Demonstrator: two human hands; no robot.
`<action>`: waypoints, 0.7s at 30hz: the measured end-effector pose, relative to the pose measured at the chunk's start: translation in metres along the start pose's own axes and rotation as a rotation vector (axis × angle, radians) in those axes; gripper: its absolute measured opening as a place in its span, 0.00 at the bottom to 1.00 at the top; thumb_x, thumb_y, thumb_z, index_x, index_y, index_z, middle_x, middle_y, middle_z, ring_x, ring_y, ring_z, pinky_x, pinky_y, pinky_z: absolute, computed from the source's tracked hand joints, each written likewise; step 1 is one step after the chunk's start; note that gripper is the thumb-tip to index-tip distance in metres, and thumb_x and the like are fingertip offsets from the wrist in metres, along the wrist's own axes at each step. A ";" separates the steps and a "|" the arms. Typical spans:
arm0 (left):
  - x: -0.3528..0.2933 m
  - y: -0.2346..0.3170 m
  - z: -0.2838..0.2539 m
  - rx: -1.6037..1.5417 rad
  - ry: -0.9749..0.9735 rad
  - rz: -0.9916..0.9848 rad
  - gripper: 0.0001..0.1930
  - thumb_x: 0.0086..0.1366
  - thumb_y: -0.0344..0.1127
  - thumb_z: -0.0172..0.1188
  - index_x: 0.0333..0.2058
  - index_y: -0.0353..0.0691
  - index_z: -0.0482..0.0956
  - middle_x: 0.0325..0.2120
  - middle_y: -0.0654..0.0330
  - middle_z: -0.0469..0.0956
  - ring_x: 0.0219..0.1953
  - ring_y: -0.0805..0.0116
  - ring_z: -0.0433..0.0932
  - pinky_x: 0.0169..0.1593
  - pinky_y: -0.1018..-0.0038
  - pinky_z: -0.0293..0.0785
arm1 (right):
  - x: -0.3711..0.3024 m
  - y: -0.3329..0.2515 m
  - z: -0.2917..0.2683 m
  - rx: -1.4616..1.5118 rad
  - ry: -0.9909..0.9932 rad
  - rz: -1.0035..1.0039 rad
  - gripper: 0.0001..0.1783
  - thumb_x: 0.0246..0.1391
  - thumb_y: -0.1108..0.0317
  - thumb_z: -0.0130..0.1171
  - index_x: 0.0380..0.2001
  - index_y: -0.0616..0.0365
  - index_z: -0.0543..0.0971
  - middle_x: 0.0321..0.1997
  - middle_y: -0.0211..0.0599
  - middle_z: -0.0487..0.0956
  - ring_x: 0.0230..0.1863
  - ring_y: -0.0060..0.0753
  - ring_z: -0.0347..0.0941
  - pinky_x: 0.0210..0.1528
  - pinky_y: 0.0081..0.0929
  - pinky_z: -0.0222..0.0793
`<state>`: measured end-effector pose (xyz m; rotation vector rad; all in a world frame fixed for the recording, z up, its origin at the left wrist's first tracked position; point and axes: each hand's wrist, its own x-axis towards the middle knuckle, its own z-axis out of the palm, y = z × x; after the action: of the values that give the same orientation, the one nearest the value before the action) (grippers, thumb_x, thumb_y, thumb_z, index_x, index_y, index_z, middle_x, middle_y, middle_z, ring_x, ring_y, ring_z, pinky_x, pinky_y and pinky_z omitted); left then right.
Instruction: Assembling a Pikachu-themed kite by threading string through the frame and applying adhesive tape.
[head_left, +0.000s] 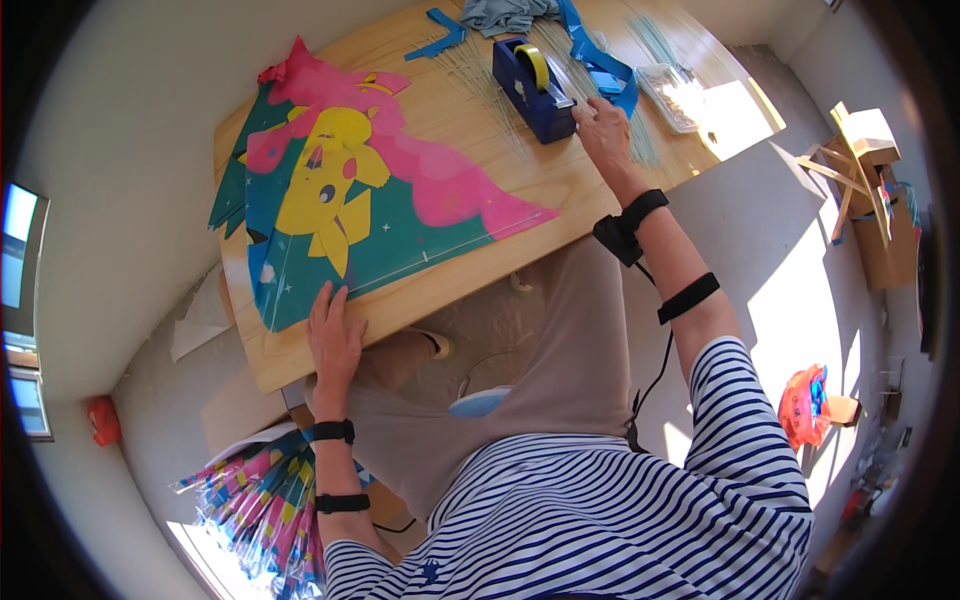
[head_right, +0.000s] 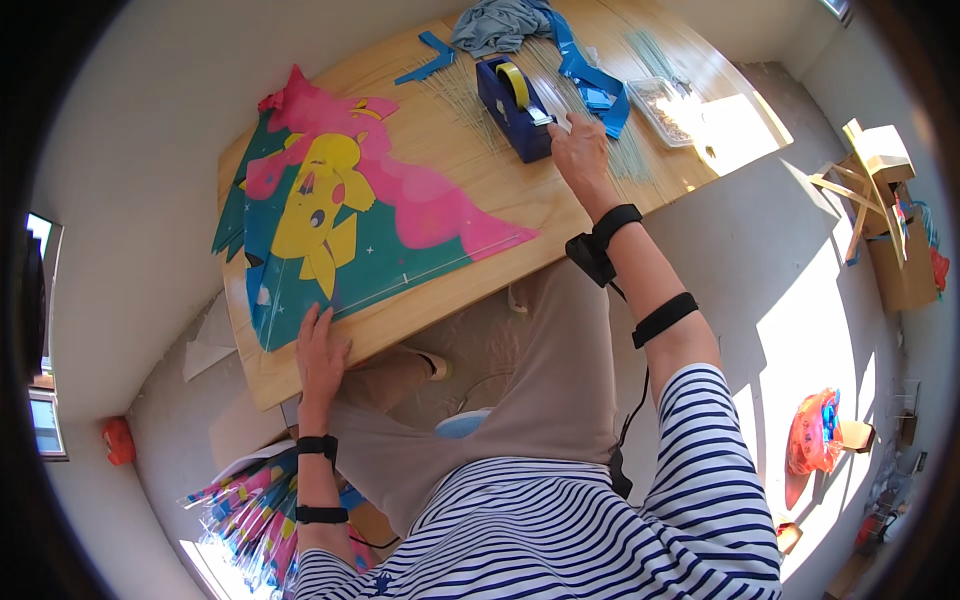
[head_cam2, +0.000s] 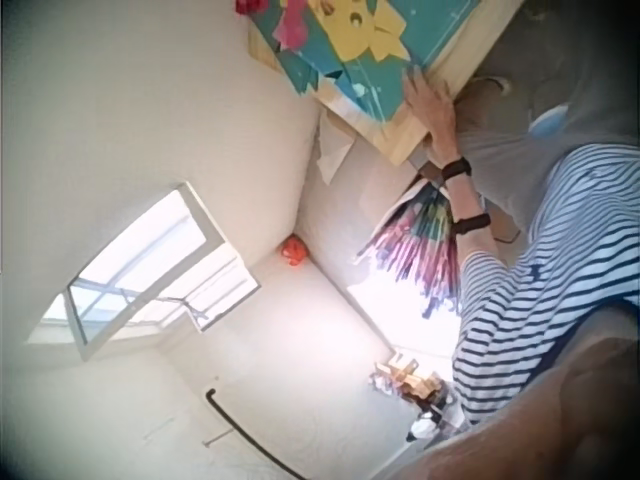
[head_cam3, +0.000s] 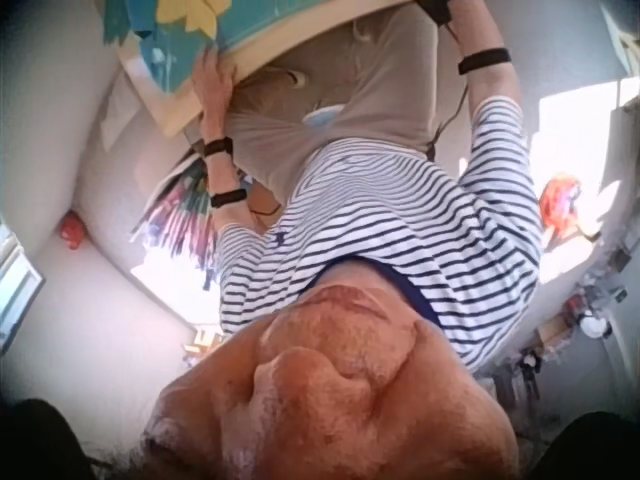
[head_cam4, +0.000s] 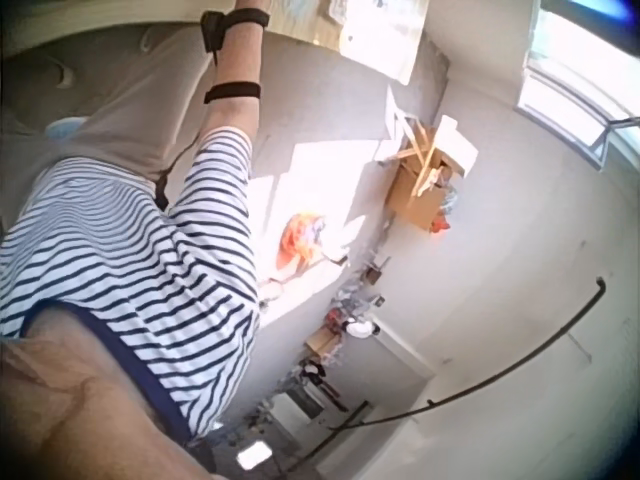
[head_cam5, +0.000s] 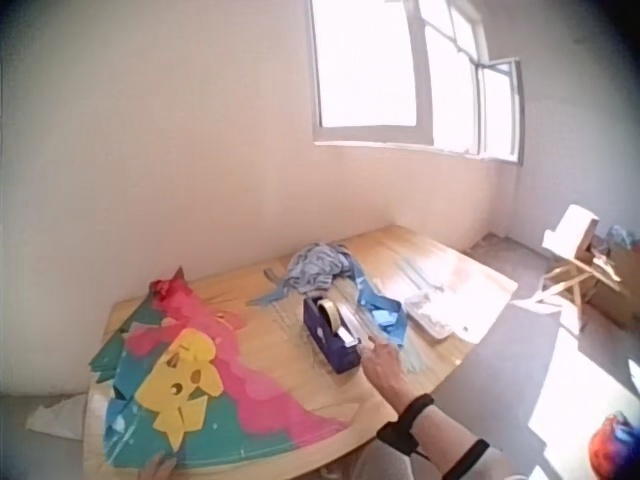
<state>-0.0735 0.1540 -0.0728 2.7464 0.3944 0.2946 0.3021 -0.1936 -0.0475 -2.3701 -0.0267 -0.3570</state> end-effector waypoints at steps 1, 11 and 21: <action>-0.001 0.002 0.000 -0.001 0.011 0.012 0.28 0.57 0.32 0.64 0.58 0.38 0.71 0.65 0.50 0.62 0.66 0.47 0.60 0.67 0.54 0.55 | 0.015 -0.001 0.004 0.013 -0.001 0.011 0.27 0.53 0.53 0.61 0.50 0.62 0.80 0.54 0.62 0.76 0.56 0.60 0.72 0.58 0.47 0.67; -0.028 0.020 -0.001 -0.128 0.044 -0.052 0.25 0.52 0.29 0.67 0.51 0.33 0.75 0.64 0.43 0.63 0.65 0.42 0.61 0.66 0.55 0.58 | 0.054 -0.013 0.006 0.577 -0.373 0.271 0.15 0.50 0.59 0.66 0.32 0.61 0.82 0.29 0.36 0.78 0.28 0.31 0.74 0.33 0.30 0.71; -0.031 0.054 0.005 -0.172 0.025 -0.058 0.20 0.53 0.30 0.68 0.45 0.34 0.79 0.60 0.45 0.68 0.62 0.44 0.66 0.65 0.57 0.61 | 0.011 0.007 -0.004 0.963 -0.374 0.500 0.12 0.58 0.65 0.62 0.42 0.60 0.80 0.37 0.34 0.80 0.43 0.33 0.78 0.49 0.43 0.72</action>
<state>-0.0881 0.0940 -0.0624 2.5610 0.4333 0.3324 0.3127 -0.2024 -0.0457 -1.3845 0.1779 0.2988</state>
